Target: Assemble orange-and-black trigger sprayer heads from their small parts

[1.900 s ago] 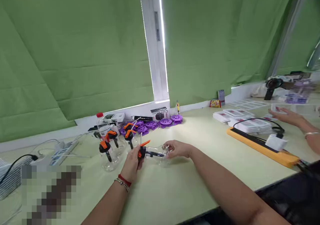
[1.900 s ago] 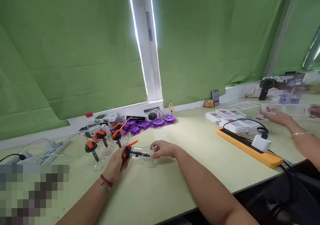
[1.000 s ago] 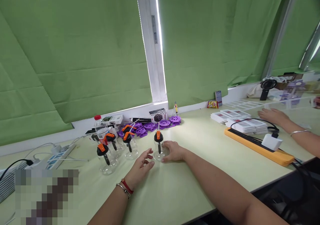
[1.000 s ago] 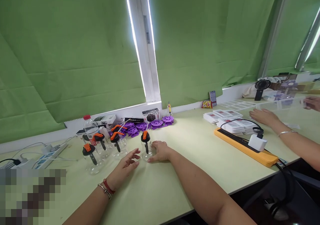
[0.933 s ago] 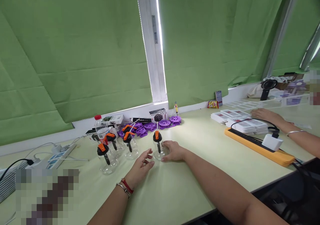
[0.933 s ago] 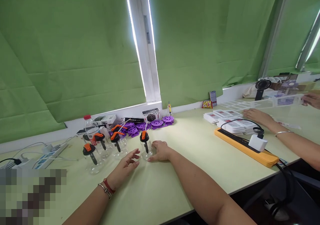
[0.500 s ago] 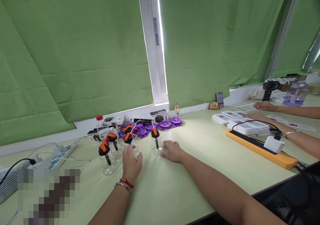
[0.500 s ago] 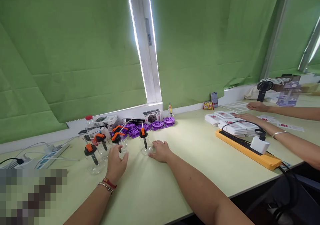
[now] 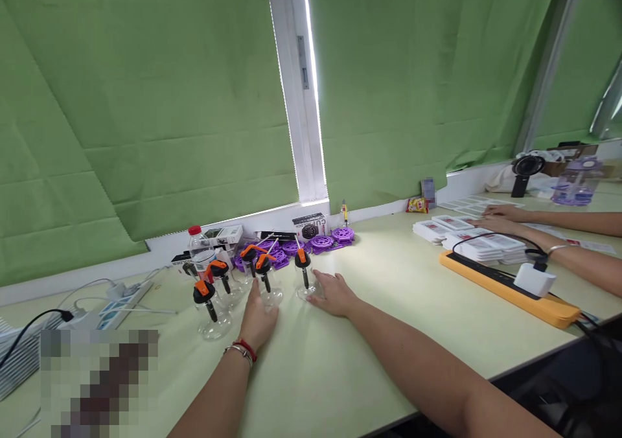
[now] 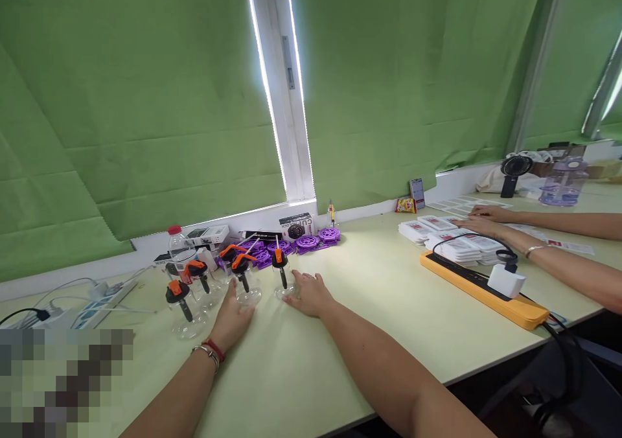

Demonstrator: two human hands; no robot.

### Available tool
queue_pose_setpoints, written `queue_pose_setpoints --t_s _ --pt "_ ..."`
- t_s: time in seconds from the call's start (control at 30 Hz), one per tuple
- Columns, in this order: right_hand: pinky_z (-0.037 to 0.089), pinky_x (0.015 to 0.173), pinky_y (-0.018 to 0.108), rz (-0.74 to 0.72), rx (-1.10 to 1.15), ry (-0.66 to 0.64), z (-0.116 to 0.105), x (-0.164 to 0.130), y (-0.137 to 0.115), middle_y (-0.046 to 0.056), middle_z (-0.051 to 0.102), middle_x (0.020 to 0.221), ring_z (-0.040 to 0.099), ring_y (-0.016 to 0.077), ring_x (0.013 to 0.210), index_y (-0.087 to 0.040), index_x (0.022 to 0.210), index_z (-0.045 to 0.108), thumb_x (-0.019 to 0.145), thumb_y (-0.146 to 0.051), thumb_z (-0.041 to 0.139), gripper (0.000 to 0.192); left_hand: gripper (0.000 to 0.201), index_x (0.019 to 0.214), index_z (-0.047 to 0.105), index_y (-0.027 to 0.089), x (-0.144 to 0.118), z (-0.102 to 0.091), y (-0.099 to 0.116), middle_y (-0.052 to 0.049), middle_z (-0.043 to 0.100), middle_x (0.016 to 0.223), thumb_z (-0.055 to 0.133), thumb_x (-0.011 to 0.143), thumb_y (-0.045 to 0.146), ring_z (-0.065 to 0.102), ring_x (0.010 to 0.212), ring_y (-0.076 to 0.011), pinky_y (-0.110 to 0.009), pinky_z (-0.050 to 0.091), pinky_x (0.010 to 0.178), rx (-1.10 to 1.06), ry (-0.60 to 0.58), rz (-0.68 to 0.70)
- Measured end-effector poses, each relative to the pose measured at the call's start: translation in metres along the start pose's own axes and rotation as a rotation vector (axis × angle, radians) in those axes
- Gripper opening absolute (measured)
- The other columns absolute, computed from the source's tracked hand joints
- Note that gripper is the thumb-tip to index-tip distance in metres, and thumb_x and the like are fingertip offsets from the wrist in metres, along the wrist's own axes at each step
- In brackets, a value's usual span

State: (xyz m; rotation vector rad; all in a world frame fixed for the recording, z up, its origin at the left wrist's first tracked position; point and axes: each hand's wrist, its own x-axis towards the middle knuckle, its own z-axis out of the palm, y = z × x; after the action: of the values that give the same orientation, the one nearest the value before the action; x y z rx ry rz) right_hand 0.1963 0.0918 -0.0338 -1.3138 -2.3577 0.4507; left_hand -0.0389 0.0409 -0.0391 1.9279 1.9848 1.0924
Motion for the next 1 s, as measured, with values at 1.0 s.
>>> queue_pose_setpoints --t_s 1.0 --pt "0.013 0.106 0.047 0.038 0.003 -0.009 -0.001 0.001 0.001 0.018 0.042 0.139 0.030 0.0304 0.133 -0.013 0.144 0.019 0.082 -0.062 0.041 0.082 0.091 0.147 -0.004 0.018 -0.004 -0.002 0.011 -0.012 0.016 0.153 0.053 0.078 0.033 0.018 0.139 -0.0280 -0.042 0.017 0.110 0.068 -0.267 0.018"
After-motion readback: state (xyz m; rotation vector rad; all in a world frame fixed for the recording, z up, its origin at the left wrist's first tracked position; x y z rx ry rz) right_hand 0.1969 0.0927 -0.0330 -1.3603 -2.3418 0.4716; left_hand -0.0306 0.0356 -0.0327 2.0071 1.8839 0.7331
